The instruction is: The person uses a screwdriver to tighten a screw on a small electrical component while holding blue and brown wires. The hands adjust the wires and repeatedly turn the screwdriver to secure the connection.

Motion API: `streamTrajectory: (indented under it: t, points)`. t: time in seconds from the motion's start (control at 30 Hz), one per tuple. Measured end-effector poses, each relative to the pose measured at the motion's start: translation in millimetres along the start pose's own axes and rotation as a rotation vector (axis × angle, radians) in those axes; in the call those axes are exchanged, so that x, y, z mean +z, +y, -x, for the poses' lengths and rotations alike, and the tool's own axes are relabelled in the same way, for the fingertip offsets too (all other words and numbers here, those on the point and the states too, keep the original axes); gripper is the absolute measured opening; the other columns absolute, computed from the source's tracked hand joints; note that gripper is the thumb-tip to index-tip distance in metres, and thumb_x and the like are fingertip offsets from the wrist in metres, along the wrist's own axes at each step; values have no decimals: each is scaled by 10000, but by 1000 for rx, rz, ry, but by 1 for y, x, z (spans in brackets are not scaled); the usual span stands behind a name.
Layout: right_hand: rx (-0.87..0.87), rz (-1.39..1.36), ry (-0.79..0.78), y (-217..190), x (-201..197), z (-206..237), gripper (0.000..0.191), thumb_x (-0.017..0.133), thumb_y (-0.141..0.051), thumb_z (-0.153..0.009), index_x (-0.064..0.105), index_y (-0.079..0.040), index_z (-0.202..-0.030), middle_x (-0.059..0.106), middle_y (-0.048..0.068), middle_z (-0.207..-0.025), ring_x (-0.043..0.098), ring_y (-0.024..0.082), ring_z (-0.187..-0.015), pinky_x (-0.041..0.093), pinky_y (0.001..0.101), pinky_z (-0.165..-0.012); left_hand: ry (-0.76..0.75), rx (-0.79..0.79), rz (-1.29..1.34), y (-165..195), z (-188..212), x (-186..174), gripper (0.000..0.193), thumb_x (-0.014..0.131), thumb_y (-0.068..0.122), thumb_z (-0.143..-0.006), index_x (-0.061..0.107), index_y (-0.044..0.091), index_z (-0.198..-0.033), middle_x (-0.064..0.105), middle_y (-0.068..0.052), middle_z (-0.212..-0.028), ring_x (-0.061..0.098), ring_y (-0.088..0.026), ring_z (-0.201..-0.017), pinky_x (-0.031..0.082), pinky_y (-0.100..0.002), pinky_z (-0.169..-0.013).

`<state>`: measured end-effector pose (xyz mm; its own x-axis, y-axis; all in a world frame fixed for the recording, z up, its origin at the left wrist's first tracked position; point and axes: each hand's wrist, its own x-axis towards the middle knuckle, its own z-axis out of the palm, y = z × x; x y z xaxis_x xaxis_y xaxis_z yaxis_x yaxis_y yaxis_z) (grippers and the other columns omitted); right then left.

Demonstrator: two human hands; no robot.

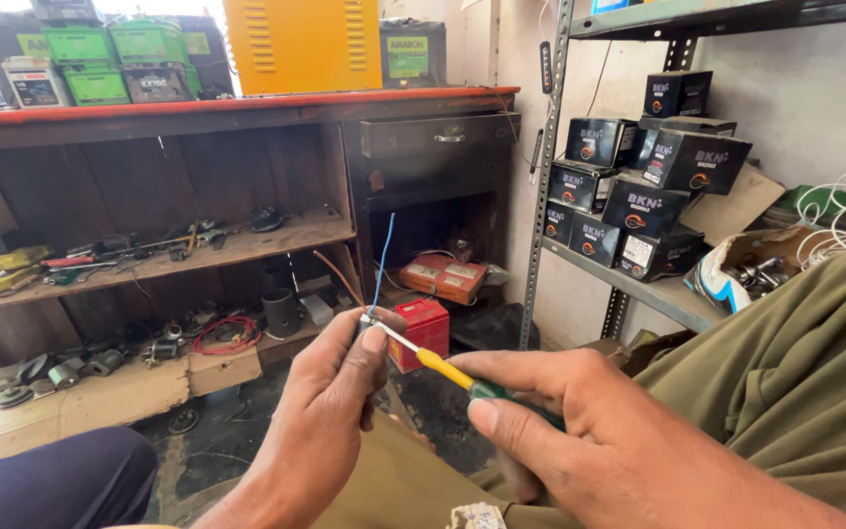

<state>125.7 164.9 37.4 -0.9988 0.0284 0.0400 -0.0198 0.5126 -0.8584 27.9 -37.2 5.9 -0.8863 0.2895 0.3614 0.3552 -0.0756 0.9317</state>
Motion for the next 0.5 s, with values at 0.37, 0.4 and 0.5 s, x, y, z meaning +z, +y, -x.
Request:
streamTrajectory:
  t: [0.37,0.4,0.5]
  points:
    - [-476,428,43,15,-4,-1,474,661,-320,-982,656,-118,-1411,808,117,-1133,724,201,-1046,536,355,-906,5,113,-105,-3,7,-3,254,514,264,-1025,675,69,-1006,447,44,-698,379,-69,-657,354,-258,-561]
    - [-477,447,27,14,-2,-1,484,654,-309,-976,637,-110,-1416,837,127,-1093,755,197,-995,577,347,-877,0,116,-103,-4,7,-4,256,517,260,-1029,677,61,-1005,439,43,-700,375,-72,-663,353,-259,-567]
    - [-630,568,142,12,8,1,544,655,-241,-928,650,-114,-1457,799,183,-1001,805,269,-909,602,358,-772,6,88,-92,-5,7,-4,255,520,257,-1015,693,69,-1019,444,42,-688,376,-74,-655,347,-263,-563]
